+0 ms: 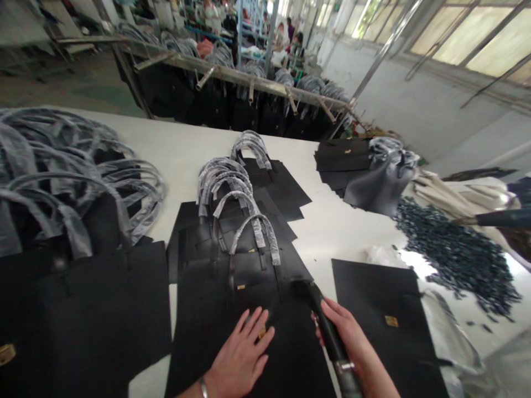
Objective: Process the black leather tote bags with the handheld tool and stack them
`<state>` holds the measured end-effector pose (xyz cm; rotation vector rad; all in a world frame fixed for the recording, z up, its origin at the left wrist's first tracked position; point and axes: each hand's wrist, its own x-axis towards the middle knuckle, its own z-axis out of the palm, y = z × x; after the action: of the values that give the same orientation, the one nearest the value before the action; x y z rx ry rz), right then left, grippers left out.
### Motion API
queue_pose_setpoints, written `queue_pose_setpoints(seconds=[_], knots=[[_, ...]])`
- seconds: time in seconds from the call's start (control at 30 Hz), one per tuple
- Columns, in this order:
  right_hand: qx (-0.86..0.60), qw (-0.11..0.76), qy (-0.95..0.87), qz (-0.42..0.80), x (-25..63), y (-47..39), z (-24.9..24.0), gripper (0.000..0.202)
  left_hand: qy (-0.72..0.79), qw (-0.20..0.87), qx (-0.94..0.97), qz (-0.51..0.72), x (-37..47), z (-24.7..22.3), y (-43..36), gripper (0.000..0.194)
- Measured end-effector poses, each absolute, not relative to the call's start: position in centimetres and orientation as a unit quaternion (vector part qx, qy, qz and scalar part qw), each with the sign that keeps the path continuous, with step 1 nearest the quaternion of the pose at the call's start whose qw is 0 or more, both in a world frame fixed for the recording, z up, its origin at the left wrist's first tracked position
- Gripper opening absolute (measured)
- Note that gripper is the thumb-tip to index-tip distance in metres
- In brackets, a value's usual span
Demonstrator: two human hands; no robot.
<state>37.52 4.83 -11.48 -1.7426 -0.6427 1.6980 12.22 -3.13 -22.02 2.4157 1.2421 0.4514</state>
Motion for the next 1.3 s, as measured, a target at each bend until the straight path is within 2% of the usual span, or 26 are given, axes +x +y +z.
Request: queue_pose_setpoints(seconds=[0.2,0.4,0.67,0.8,0.93,1.17,1.3], knots=[[-0.646,0.336,-0.263,0.633,36.8,6.6,-11.9,0.027,0.445,0.193,0.861,0.153,12.3,-22.3,-3.2,0.051],[-0.647,0.301,-0.236,0.659,37.7,5.2,-11.4,0.025,0.443,0.194,0.862,0.155,12.3,-22.1,-3.1,0.050],[-0.657,0.402,-0.253,0.585,37.0,6.8,-11.1,0.041,0.448,0.177,0.863,0.150,12.5,-22.4,-3.0,0.048],[-0.687,0.418,-0.215,0.554,39.7,1.7,-8.7,0.054,0.452,0.180,0.862,0.141,12.7,-22.1,-2.9,0.047],[-0.733,0.393,-0.155,0.533,40.7,-6.8,-7.5,0.073,0.454,0.172,0.864,0.131,12.9,-22.0,-2.9,0.045],[-0.787,0.323,-0.060,0.522,39.6,-19.2,-10.8,0.087,0.452,0.138,0.872,0.132,13.1,-22.0,-3.0,0.046],[-0.755,0.366,-0.032,0.543,39.7,-19.4,-12.3,0.082,0.450,0.125,0.875,0.128,13.2,-22.0,-3.1,0.045]])
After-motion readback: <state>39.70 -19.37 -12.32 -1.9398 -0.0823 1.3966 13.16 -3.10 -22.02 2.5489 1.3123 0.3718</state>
